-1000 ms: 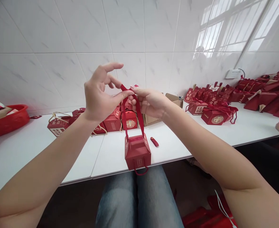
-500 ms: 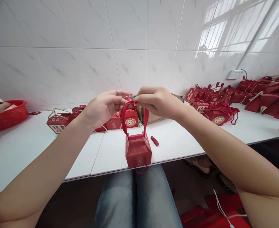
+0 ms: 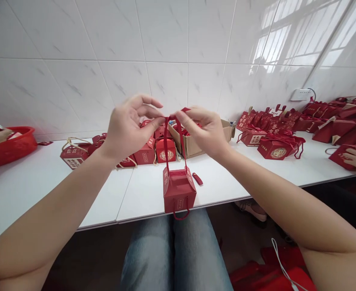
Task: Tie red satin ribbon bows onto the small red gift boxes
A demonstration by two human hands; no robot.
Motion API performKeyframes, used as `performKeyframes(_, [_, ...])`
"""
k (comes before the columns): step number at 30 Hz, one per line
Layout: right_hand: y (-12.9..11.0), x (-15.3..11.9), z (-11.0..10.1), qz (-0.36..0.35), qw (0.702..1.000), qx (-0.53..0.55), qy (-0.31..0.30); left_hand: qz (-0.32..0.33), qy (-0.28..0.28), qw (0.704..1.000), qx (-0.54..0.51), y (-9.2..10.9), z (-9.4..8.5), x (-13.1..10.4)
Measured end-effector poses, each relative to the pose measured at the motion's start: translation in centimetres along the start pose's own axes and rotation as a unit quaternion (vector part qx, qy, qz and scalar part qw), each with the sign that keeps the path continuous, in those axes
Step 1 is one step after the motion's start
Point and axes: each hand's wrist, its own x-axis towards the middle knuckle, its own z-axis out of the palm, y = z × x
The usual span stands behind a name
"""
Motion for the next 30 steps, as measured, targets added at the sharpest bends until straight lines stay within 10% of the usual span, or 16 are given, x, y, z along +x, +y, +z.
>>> performKeyframes(9, [4.2, -4.8, -3.0, 0.175, 0.98, 0.015, 0.089, 0.135, 0.013, 0.936, 0.324, -1.5, -4.2, -3.7])
performKeyframes(15, [9.4, -12.3, -9.7, 0.372, 0.893, -0.253, 0.005, -0.077, 0.008, 0.875, 0.477, -5.9, -11.5, -11.5])
performKeyframes(19, [11.3, -16.0, -11.2, 0.408, 0.858, -0.3, -0.087, -0.194, -0.047, 0.846, 0.495, -9.0, -13.2, -14.6])
performKeyframes(30, [9.9, -16.3, -9.8, 0.357, 0.861, -0.352, -0.084, -0.189, 0.061, 0.796, 0.572, -10.2, -15.2, -11.1])
